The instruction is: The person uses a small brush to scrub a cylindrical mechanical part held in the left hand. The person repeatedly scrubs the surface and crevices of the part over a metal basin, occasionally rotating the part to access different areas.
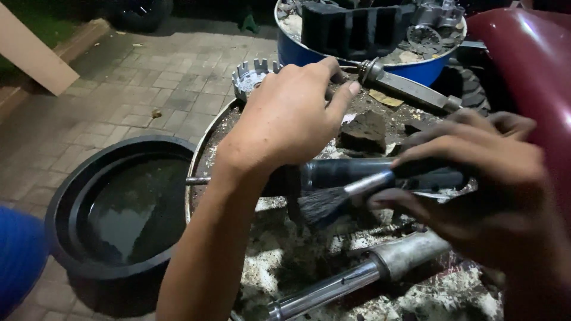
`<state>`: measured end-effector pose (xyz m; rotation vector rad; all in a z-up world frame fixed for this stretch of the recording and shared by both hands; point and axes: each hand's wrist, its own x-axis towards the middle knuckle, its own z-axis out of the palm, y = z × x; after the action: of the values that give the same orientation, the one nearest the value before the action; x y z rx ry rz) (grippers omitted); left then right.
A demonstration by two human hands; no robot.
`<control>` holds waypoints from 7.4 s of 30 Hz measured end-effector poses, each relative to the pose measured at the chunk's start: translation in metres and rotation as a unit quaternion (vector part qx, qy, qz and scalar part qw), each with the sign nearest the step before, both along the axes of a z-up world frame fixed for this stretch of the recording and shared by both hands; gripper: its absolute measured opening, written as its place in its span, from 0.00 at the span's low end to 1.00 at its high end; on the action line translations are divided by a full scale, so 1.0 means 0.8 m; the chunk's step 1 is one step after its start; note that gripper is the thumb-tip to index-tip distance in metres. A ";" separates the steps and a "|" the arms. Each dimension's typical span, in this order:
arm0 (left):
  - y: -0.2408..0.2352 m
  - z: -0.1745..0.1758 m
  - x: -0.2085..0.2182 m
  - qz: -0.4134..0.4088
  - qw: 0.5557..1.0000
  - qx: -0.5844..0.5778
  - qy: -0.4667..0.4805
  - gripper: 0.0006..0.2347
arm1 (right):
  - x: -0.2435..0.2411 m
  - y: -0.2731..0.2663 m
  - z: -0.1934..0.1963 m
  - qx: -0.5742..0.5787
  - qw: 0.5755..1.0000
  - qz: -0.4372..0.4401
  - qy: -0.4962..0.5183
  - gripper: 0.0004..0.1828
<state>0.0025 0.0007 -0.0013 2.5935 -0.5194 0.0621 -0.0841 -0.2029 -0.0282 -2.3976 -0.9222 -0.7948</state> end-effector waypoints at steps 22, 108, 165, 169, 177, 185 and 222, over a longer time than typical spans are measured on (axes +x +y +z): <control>0.001 -0.011 0.007 -0.005 0.999 -0.016 -0.042 0.26 | 0.038 -0.007 -0.054 -0.142 0.985 0.024 0.095 0.18; -0.001 0.013 0.001 -0.006 0.996 -0.036 0.080 0.25 | 0.191 -0.031 -0.053 -0.262 0.912 -0.228 0.217 0.34; -0.002 -0.014 0.005 -0.006 0.996 -0.072 -0.044 0.23 | 0.038 0.054 -0.092 0.075 0.958 0.264 0.088 0.03; -0.004 -0.006 -0.004 0.004 0.996 -0.089 -0.022 0.23 | 0.018 0.035 -0.089 -0.027 0.963 0.256 0.084 0.18; -0.002 -0.028 0.017 -0.041 0.988 -0.116 -0.090 0.18 | 0.057 0.021 -0.035 0.075 0.994 0.031 0.076 0.15; 0.000 -0.010 0.004 -0.030 0.995 -0.094 -0.026 0.22 | 0.073 0.070 -0.091 0.158 0.972 0.151 0.092 0.09; 0.000 0.010 -0.006 -0.011 0.994 -0.084 0.072 0.21 | 0.018 0.007 -0.178 -0.234 0.955 0.102 0.153 0.09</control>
<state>-0.0026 0.0009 0.0068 2.4064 -0.4677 -0.0851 -0.0695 -0.1974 -0.1706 -2.6507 -1.3086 -0.1218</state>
